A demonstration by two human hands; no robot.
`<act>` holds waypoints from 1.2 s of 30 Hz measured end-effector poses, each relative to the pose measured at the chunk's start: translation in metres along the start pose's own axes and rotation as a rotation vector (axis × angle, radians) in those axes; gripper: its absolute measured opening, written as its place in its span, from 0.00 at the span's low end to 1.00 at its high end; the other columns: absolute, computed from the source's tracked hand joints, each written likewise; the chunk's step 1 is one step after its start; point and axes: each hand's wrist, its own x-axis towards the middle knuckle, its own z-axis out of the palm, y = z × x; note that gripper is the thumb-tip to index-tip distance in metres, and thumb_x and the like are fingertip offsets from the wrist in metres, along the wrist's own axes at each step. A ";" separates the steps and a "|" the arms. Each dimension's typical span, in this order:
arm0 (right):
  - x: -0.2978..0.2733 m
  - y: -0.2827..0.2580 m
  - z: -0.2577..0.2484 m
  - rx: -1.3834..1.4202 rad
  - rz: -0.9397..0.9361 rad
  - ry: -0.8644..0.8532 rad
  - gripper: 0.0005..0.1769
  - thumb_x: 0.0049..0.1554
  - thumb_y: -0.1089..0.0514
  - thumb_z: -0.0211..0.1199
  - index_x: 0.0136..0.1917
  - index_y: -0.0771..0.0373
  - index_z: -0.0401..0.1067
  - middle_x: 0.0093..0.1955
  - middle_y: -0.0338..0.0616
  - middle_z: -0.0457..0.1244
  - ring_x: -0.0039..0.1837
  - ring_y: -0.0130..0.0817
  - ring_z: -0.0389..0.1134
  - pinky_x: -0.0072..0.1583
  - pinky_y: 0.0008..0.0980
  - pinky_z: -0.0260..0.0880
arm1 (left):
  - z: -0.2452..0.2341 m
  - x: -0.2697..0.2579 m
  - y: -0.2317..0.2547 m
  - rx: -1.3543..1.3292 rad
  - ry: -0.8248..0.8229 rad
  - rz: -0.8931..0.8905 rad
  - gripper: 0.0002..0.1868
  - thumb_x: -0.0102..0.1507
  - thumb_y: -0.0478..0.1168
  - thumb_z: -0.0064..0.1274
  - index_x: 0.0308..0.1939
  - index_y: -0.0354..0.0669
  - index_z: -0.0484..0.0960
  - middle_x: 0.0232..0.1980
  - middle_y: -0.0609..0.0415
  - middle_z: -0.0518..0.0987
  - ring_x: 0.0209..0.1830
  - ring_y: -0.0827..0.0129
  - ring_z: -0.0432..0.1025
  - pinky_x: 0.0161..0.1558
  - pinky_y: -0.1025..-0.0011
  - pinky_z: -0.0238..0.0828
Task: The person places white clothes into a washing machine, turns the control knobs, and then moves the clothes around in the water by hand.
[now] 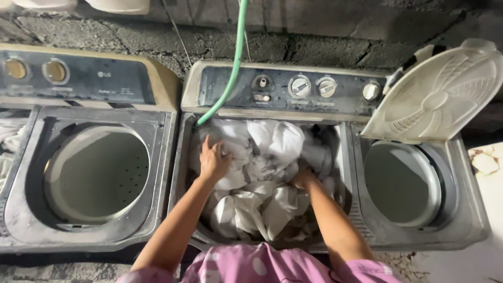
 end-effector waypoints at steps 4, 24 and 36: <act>-0.013 -0.009 0.028 -0.031 -0.070 -0.054 0.56 0.47 0.33 0.71 0.76 0.48 0.43 0.77 0.60 0.36 0.77 0.62 0.39 0.72 0.61 0.49 | -0.011 -0.092 0.036 -0.258 -0.066 -0.201 0.47 0.59 0.58 0.67 0.76 0.51 0.61 0.80 0.26 0.38 0.78 0.26 0.42 0.74 0.40 0.49; -0.154 -0.059 0.043 0.184 -0.433 0.229 0.21 0.56 0.44 0.63 0.56 0.60 0.71 0.57 0.54 0.63 0.60 0.55 0.64 0.62 0.51 0.67 | 0.102 -0.022 -0.051 -0.593 -0.742 -0.836 0.56 0.49 0.62 0.66 0.75 0.44 0.60 0.74 0.34 0.60 0.71 0.37 0.57 0.63 0.37 0.56; -0.085 -0.091 -0.069 0.177 -0.136 0.641 0.67 0.53 0.32 0.69 0.82 0.65 0.29 0.84 0.68 0.27 0.84 0.65 0.25 0.74 0.74 0.28 | 0.081 0.030 -0.036 0.323 -0.308 -0.668 0.52 0.55 0.64 0.60 0.77 0.48 0.57 0.81 0.37 0.44 0.80 0.35 0.40 0.69 0.33 0.39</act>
